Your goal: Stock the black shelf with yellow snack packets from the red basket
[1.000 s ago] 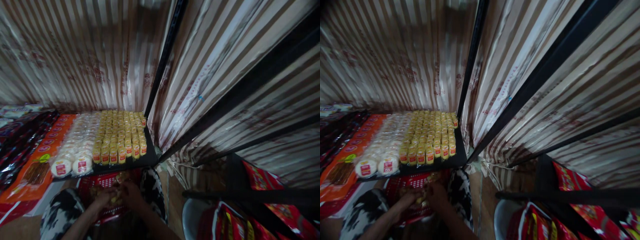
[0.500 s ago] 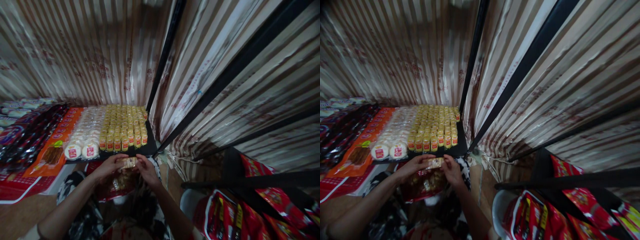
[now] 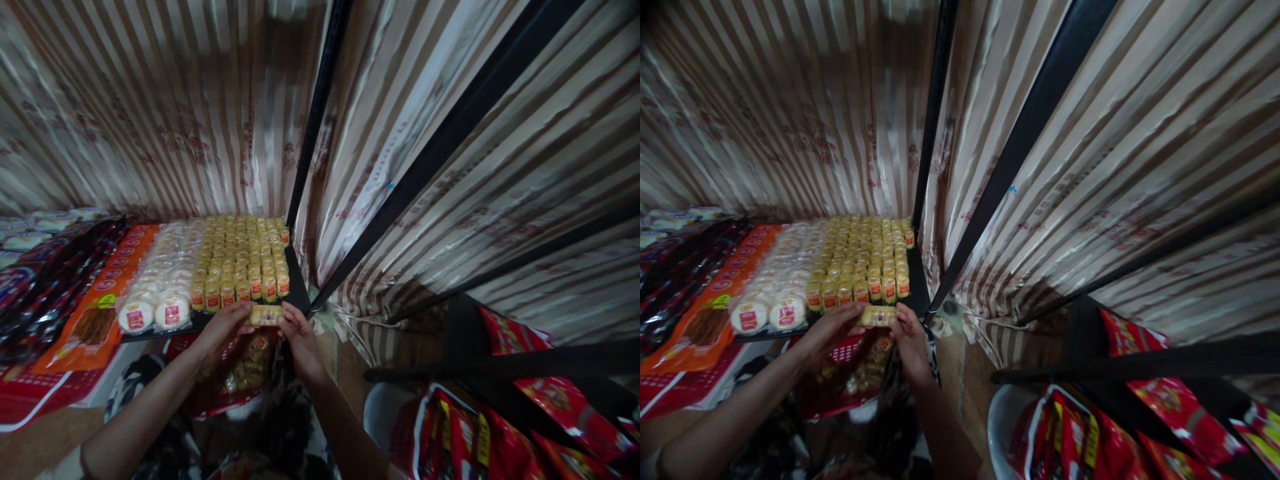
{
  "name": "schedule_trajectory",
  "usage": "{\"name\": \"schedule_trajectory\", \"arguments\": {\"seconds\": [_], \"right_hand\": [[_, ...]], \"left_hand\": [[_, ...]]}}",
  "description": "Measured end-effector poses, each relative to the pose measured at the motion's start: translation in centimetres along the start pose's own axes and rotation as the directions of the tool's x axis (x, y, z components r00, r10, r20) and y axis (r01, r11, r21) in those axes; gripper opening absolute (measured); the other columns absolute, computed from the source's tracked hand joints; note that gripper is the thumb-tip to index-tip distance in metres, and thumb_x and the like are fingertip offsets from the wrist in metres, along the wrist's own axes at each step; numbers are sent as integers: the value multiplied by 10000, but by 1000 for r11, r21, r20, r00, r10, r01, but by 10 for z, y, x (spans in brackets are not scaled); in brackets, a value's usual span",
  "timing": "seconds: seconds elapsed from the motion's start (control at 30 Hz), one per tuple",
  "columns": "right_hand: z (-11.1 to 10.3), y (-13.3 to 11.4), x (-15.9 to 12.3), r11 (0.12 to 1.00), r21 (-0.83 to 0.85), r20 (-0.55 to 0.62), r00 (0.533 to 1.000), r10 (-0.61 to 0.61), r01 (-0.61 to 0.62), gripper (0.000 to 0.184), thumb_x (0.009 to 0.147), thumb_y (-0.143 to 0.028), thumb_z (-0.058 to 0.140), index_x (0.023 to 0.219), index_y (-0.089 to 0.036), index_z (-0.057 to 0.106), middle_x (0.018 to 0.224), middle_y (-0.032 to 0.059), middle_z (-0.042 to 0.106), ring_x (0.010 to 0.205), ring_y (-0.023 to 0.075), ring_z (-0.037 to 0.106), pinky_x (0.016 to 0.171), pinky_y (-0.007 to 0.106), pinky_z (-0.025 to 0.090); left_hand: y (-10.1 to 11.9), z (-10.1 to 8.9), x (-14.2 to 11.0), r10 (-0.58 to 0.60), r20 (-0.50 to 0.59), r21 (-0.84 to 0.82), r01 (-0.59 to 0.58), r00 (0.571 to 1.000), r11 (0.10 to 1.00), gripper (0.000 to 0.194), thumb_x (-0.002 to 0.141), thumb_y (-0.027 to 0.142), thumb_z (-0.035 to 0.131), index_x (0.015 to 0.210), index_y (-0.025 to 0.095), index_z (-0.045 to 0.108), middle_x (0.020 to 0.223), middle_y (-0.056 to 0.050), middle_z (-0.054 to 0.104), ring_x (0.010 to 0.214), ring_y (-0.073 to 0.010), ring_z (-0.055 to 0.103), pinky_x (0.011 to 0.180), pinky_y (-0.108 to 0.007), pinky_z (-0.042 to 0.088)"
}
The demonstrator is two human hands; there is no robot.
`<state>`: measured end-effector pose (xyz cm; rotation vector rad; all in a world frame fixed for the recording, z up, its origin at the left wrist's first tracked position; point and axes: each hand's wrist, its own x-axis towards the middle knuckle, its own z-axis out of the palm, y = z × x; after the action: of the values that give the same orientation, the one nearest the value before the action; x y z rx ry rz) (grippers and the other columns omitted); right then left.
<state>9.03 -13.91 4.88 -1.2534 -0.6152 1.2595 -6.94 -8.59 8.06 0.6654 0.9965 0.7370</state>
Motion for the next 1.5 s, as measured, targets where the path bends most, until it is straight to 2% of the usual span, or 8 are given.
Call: {"name": "schedule_trajectory", "arguments": {"seconds": [0.23, 0.37, 0.53, 0.73, 0.93, 1.13, 1.33, 1.5], "right_hand": [[-3, -6, 9, 992, 122, 53, 998, -25, 18, 511, 694, -350, 681, 1170, -222, 546, 1121, 59, 641, 981, 191, 604, 805, 306, 479], [0, -13, 21, 964, 264, -4, 1000, -1, 2, 501, 685, -314, 683, 1160, -224, 552, 1129, 45, 639, 997, 172, 603, 867, 309, 472], [0, -29, 30, 945, 318, -21, 995, 95, -83, 391, 710, -357, 655, 1061, -189, 617, 1006, 44, 670, 835, 139, 633, 802, 286, 508], [5, -37, 37, 970, 244, 64, 998, -8, -8, 313, 706, -374, 664, 956, -193, 613, 935, 28, 678, 818, 158, 641, 749, 276, 503], [11, -31, 58, 954, 280, -16, 994, -106, 106, 326, 721, -327, 639, 1010, -200, 556, 960, 40, 684, 820, 174, 646, 756, 302, 511], [18, -25, 105, 971, 141, -135, 975, -176, 194, 415, 701, -360, 617, 1071, -197, 521, 1001, 61, 674, 892, 201, 641, 799, 338, 512], [18, -24, 155, 926, -116, -204, 904, -375, 358, 418, 744, -297, 503, 1139, -163, 492, 1150, 101, 610, 1060, 198, 576, 965, 364, 419], [16, -25, 176, 832, -399, -240, 832, -500, 385, 476, 784, -253, 436, 1248, -151, 463, 1325, 105, 488, 1244, 195, 424, 1078, 378, 268]], "left_hand": [[1, 15, 17, -14, -41, 2, 14, 999, 1000, 141, 702, 184, 679, 828, 146, 629, 883, -47, 669, 768, -121, 621, 640, -196, 515], [1, 21, 23, 47, -54, 17, -47, 997, 999, 238, 624, 223, 735, 818, 153, 617, 863, -30, 659, 799, -126, 610, 704, -207, 498], [10, 21, 29, 143, 21, 267, -144, 989, 953, 323, 605, 356, 726, 857, 179, 629, 779, -4, 663, 771, -156, 607, 720, -246, 469], [39, 28, 41, 257, 125, 370, -285, 958, 884, 264, 554, 306, 739, 774, 173, 681, 1091, -43, 641, 982, -203, 576, 832, -251, 439], [63, 46, 59, 186, 114, 337, -214, 976, 917, 418, 638, 308, 669, 1028, 165, 624, 903, -44, 673, 801, -172, 610, 763, -282, 456], [82, 59, 104, 330, -23, 421, -290, 944, 859, 490, 583, 170, 686, 1066, 149, 607, 919, -50, 663, 876, -187, 603, 826, -293, 440], [102, 80, 164, 412, 176, 544, -438, 894, 716, 262, 620, 107, 606, 876, 136, 656, 843, -33, 691, 823, -174, 626, 843, -321, 467], [108, 95, 212, 492, 281, 673, -535, 824, 510, 373, 602, -5, 550, 933, 137, 650, 901, -46, 691, 858, -154, 620, 858, -302, 469]]}}
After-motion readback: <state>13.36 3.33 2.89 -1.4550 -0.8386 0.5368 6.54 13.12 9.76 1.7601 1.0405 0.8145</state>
